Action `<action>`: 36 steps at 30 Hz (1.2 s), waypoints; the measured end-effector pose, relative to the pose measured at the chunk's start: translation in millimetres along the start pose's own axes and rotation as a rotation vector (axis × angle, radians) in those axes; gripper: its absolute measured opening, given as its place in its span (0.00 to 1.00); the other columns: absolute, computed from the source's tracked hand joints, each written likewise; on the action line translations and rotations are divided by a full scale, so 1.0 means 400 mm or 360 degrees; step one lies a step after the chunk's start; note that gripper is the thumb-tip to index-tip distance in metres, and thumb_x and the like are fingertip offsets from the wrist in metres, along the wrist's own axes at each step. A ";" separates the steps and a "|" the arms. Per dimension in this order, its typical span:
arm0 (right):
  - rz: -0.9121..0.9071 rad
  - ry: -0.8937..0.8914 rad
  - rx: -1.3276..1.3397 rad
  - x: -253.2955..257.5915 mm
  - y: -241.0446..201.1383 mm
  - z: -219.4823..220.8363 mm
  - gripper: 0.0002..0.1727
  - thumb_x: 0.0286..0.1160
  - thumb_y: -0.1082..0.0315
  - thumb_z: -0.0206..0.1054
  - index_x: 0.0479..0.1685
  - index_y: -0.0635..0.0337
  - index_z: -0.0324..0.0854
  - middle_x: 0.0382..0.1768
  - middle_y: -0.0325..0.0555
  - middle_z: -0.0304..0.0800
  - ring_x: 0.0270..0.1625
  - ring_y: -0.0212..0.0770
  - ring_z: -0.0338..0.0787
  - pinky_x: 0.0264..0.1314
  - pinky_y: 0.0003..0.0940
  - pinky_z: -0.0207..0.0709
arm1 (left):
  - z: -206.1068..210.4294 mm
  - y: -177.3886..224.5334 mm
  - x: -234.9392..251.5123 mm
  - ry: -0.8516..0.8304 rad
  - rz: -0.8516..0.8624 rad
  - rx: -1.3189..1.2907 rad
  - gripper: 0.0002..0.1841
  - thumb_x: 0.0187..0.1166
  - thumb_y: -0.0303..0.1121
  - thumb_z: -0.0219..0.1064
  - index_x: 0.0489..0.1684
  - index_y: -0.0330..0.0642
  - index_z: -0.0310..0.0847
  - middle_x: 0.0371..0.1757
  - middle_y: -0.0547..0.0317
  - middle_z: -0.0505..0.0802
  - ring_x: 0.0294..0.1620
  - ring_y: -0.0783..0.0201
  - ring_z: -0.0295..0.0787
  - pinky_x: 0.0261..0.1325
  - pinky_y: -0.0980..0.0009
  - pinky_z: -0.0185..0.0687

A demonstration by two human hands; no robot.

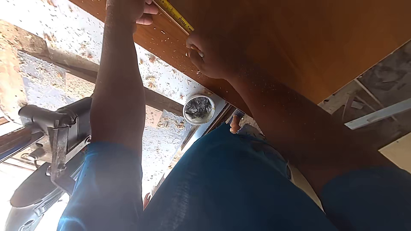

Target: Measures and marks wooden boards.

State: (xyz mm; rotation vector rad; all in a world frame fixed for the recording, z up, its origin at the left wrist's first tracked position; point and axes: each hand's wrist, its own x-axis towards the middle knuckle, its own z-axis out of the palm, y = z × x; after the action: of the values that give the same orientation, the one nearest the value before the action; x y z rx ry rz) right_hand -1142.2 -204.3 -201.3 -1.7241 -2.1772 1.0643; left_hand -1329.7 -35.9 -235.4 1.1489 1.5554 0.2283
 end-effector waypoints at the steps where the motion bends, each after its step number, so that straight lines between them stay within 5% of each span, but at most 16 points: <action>1: 0.0002 -0.0062 -0.0080 -0.006 -0.002 -0.004 0.17 0.86 0.59 0.50 0.56 0.59 0.80 0.37 0.55 0.87 0.42 0.57 0.90 0.43 0.56 0.79 | 0.001 -0.002 0.000 0.0004 0.0011 0.0003 0.04 0.82 0.21 0.62 0.45 0.36 0.82 0.41 0.56 0.92 0.42 0.63 0.97 0.39 0.70 0.95; 8: 0.0039 -0.0074 -0.0268 -0.068 0.030 -0.014 0.18 0.86 0.61 0.48 0.57 0.63 0.79 0.37 0.60 0.88 0.40 0.64 0.91 0.39 0.61 0.76 | 0.010 -0.019 0.002 0.0058 0.0130 0.0066 0.04 0.78 0.19 0.66 0.40 0.37 0.84 0.35 0.59 0.95 0.37 0.65 0.97 0.36 0.72 0.94; 15: 0.0522 0.0274 0.0077 -0.025 -0.040 0.013 0.16 0.83 0.62 0.53 0.60 0.59 0.79 0.48 0.52 0.89 0.49 0.49 0.91 0.48 0.49 0.82 | 0.020 -0.029 0.002 0.0109 0.0288 0.0216 0.08 0.81 0.38 0.71 0.44 0.44 0.87 0.38 0.64 0.95 0.34 0.70 0.96 0.32 0.73 0.92; 20: 0.0754 0.0297 0.0597 0.010 -0.069 0.012 0.13 0.84 0.65 0.57 0.60 0.57 0.81 0.51 0.45 0.90 0.49 0.38 0.89 0.52 0.39 0.81 | 0.020 -0.032 -0.010 0.0105 0.0264 0.0246 0.07 0.82 0.38 0.69 0.46 0.46 0.84 0.37 0.67 0.95 0.31 0.73 0.94 0.32 0.75 0.91; 36: 0.0786 0.0696 0.0758 0.011 -0.071 0.102 0.19 0.87 0.65 0.54 0.70 0.59 0.78 0.57 0.49 0.91 0.51 0.40 0.91 0.52 0.40 0.84 | 0.015 -0.039 -0.003 0.0075 0.0298 0.0204 0.08 0.80 0.38 0.71 0.44 0.44 0.82 0.35 0.65 0.95 0.28 0.72 0.93 0.31 0.73 0.90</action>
State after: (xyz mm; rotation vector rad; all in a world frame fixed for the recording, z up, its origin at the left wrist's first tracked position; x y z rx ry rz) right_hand -1187.6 -219.9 -214.7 -2.0438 -1.1548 1.0555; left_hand -1333.0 -47.3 -247.3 1.4009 1.5218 0.2854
